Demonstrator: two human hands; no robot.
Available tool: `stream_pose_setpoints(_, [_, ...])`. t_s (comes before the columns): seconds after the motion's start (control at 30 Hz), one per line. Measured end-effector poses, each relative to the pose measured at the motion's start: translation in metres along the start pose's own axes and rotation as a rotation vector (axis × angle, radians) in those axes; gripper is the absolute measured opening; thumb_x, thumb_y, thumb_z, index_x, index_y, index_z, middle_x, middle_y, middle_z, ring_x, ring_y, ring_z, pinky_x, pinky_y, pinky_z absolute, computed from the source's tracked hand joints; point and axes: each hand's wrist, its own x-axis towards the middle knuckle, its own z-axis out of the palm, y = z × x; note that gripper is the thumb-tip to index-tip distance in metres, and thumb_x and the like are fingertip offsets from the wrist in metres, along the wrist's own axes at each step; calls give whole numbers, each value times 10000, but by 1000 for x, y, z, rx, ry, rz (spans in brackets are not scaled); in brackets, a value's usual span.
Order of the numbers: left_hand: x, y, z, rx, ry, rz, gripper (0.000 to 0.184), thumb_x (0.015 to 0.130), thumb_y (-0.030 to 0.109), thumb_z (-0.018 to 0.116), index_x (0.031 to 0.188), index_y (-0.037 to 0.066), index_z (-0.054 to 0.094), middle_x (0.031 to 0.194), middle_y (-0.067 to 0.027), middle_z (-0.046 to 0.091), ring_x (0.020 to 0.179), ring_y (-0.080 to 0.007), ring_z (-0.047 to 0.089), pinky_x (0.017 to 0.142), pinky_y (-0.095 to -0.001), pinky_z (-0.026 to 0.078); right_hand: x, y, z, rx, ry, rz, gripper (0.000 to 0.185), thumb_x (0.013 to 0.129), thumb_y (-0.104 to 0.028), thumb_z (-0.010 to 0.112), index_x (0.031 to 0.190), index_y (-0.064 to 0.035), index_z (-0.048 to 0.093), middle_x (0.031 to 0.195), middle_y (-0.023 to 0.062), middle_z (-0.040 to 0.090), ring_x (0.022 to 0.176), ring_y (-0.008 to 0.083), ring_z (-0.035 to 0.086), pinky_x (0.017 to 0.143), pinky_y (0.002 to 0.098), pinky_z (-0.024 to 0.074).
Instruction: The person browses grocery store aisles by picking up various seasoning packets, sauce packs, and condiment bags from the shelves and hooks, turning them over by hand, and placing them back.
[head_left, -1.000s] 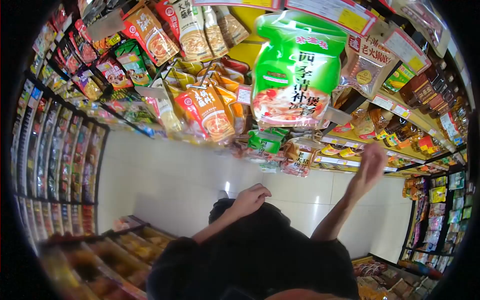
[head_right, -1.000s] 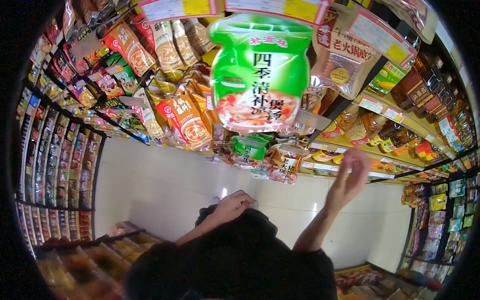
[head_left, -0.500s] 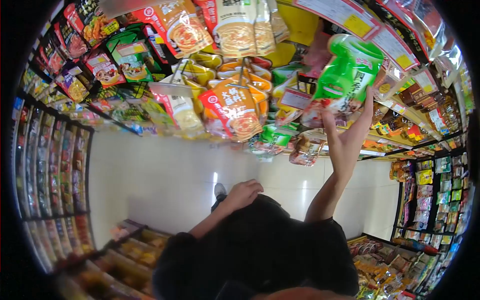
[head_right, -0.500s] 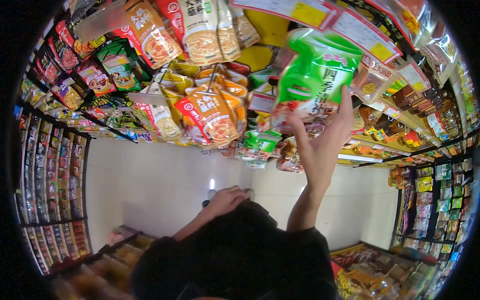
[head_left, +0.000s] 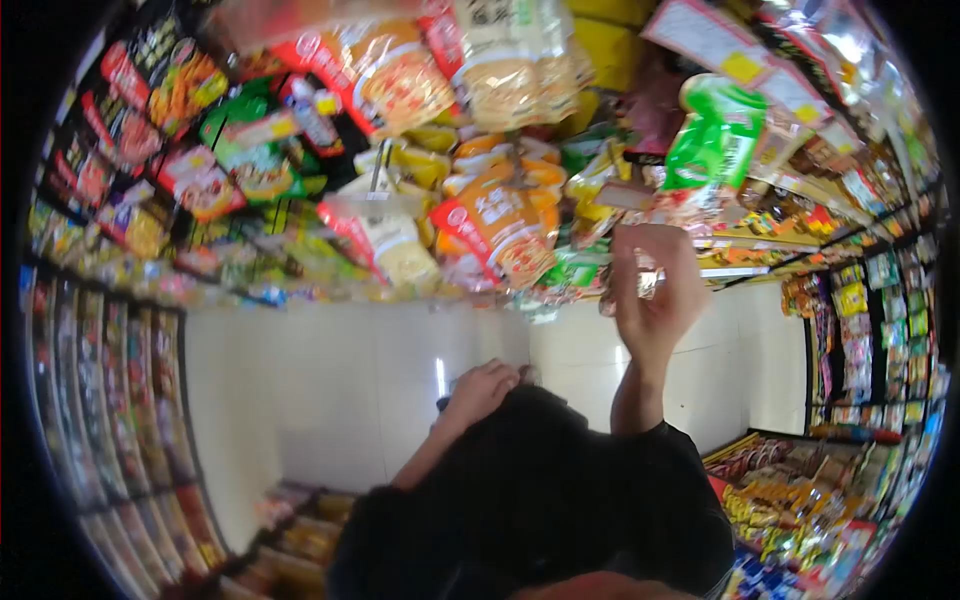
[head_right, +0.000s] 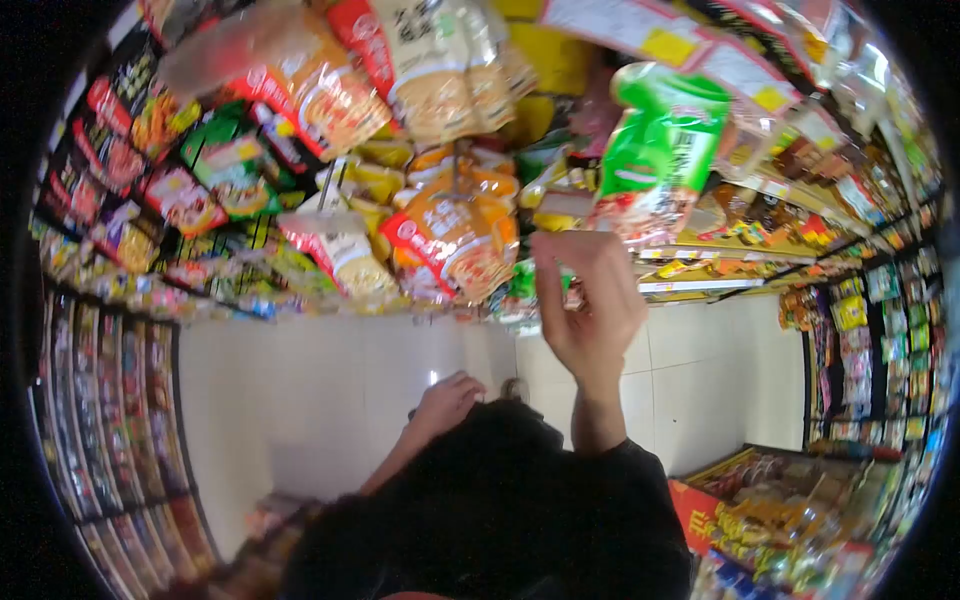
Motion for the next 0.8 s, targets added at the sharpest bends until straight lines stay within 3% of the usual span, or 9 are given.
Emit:
stream_pose_setpoints(0.17, [-16,-20,-11,-34,29,-20,153,935,115,620,1046,123,725,1025,-101,685,947,-343,679,834,-414,560,12,3,-7,-1,155,-44,138,839,77,721,955,4,698,902,125,720,824,256,680,773,340,530])
stream_pose_setpoints(0.37, [-30,-30,-27,-39,-41,-18,129,932,133,589,985,146,705,1014,-97,678,921,-355,672,786,-460,555,42,-6,-44,-147,288,-125,139,855,73,705,979,12,698,905,124,708,806,255,673,762,335,531])
stream_pose_setpoints(0.47, [-31,-31,-38,10,-190,-13,101,918,136,592,956,142,685,1004,-99,670,919,-353,671,781,-463,553,38,-9,-54,-220,177,-48,137,876,13,711,1012,7,695,1036,142,696,940,272,659,845,363,517])
stream_pose_setpoints(0.57, [-33,-28,-47,37,-182,25,85,899,124,595,943,141,666,990,-101,661,903,-355,671,776,-465,553,25,5,-47,-450,178,9,361,893,-156,759,1202,-10,643,1269,213,606,1149,337,576,988,446,456])
stream_pose_setpoints(0.67, [-41,-29,-44,31,-118,-26,92,884,116,601,947,144,661,976,-86,659,880,-350,671,770,-465,553,13,26,-28,-535,195,87,740,858,-370,813,1427,-30,483,1443,288,445,1321,425,443,1100,537,353])
stream_pose_setpoints(0.8, [-53,-30,-37,36,-93,-49,107,890,117,602,965,152,669,974,-72,664,875,-337,678,766,-457,555,5,56,-14,-538,128,163,1049,785,-517,850,1539,-16,320,1481,326,389,1411,492,359,1134,589,316])
